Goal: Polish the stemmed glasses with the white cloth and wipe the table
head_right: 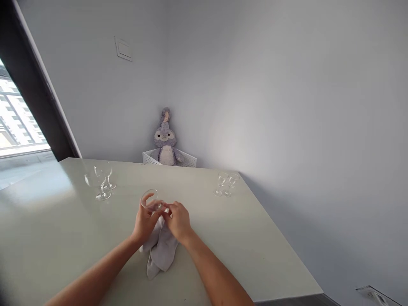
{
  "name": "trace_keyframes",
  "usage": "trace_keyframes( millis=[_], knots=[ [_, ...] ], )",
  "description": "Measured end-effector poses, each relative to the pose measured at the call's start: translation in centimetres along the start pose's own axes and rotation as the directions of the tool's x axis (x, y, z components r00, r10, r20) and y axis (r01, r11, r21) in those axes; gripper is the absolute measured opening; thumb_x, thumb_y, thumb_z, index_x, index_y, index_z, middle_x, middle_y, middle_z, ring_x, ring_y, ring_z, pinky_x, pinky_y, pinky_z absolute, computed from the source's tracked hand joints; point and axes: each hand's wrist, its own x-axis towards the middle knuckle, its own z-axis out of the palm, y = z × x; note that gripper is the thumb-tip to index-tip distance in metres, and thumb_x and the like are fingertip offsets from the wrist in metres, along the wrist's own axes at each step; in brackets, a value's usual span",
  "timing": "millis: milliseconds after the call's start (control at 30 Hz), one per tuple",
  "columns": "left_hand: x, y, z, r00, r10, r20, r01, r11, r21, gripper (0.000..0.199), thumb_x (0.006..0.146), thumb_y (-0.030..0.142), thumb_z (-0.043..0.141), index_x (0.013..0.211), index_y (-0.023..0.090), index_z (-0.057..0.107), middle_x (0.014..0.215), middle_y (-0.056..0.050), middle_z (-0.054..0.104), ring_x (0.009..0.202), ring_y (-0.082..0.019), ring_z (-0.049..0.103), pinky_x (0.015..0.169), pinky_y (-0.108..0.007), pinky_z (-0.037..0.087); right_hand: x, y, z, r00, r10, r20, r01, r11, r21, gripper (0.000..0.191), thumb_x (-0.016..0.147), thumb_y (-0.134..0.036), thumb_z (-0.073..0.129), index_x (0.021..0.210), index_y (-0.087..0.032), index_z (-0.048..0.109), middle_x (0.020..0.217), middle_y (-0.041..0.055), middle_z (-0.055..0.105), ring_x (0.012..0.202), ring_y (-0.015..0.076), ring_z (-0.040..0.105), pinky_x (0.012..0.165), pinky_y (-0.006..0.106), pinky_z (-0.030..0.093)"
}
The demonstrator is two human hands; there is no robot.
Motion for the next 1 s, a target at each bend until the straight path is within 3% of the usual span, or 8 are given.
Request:
trace_keyframes(
  millis=[100,200,267,367,567,733,1000],
  knots=[
    [-0.6,-0.4,0.5,0.999,0.002,0.046,-0.005,0.998,0.067,0.053,0.074,0.031,0.057,0.121,0.027,0.032,0.104,-0.004,0.059,0.083,-0.015,0.057,0.076,-0.031,0.044,0.5,0.9,1.1,0.996,-0.005,0.091,0.004,1.0,0.014,0.011,0.076,-0.029,0.055,0.076,-0.028,0.067,0.073,0.0021,0.061,0.077,0.0192,0.053,0.072,0.029,0.037],
    [-0.4,-1.6,0.9,0.996,0.068,0.066,-0.077,0.985,0.156,0.064,0.073,0.027,0.057,0.129,0.029,0.026,0.118,-0.005,0.051,0.084,-0.014,0.053,0.079,-0.032,0.042,1.7,2.6,0.6,0.995,0.091,0.039,-0.089,0.994,-0.065,0.01,0.074,-0.031,0.057,0.073,-0.027,0.066,0.075,0.0015,0.064,0.075,0.018,0.055,0.07,0.027,0.037],
    [-0.2,-2.6,1.0,0.988,0.059,0.139,-0.094,0.96,0.262,0.066,0.07,0.024,0.057,0.129,0.029,0.028,0.117,-0.005,0.051,0.084,-0.015,0.051,0.079,-0.032,0.041,2.8,4.3,-1.0,0.979,0.199,-0.053,-0.205,0.966,-0.158,0.013,0.074,-0.033,0.056,0.074,-0.024,0.066,0.074,0.0022,0.064,0.071,0.0171,0.056,0.068,0.026,0.037],
    [0.1,-3.8,1.2,0.965,-0.021,0.26,-0.084,0.92,0.383,0.053,0.07,0.024,0.055,0.121,0.027,0.043,0.106,-0.004,0.056,0.085,-0.017,0.051,0.079,-0.032,0.039,4.4,7.2,-4.1,0.932,0.317,-0.177,-0.354,0.902,-0.245,0.017,0.075,-0.03,0.052,0.069,-0.02,0.063,0.073,0.0047,0.064,0.068,0.0171,0.055,0.063,0.025,0.035],
    [0.2,-3.6,1.1,0.96,-0.088,0.265,-0.01,0.937,0.348,0.039,0.071,0.027,0.052,0.109,0.028,0.053,0.098,-0.003,0.058,0.082,-0.018,0.052,0.075,-0.03,0.039,6.1,11.7,-8.4,0.827,0.48,-0.291,-0.559,0.757,-0.338,0.022,0.073,-0.03,0.049,0.055,-0.019,0.055,0.063,0.0032,0.06,0.058,0.0158,0.053,0.052,0.024,0.031],
    [0.3,-3.4,1.0,0.963,-0.098,0.251,0.015,0.949,0.314,0.036,0.069,0.028,0.052,0.105,0.029,0.056,0.095,-0.002,0.06,0.081,-0.018,0.052,0.073,-0.029,0.039,7.1,13.1,-9.5,0.787,0.524,-0.325,-0.616,0.7,-0.362,0.021,0.074,-0.031,0.048,0.058,-0.02,0.056,0.065,0.0025,0.06,0.058,0.015,0.053,0.049,0.023,0.03],
    [0.2,-3.5,1.1,0.964,-0.073,0.255,-0.012,0.949,0.315,0.032,0.071,0.025,0.053,0.102,0.028,0.057,0.095,-0.002,0.059,0.081,-0.018,0.051,0.072,-0.03,0.038,7.5,13.0,-10.1,0.778,0.525,-0.345,-0.627,0.69,-0.362,0.016,0.073,-0.031,0.051,0.073,-0.02,0.062,0.074,0.0037,0.062,0.066,0.0165,0.057,0.053,0.024,0.032]
  ],
)
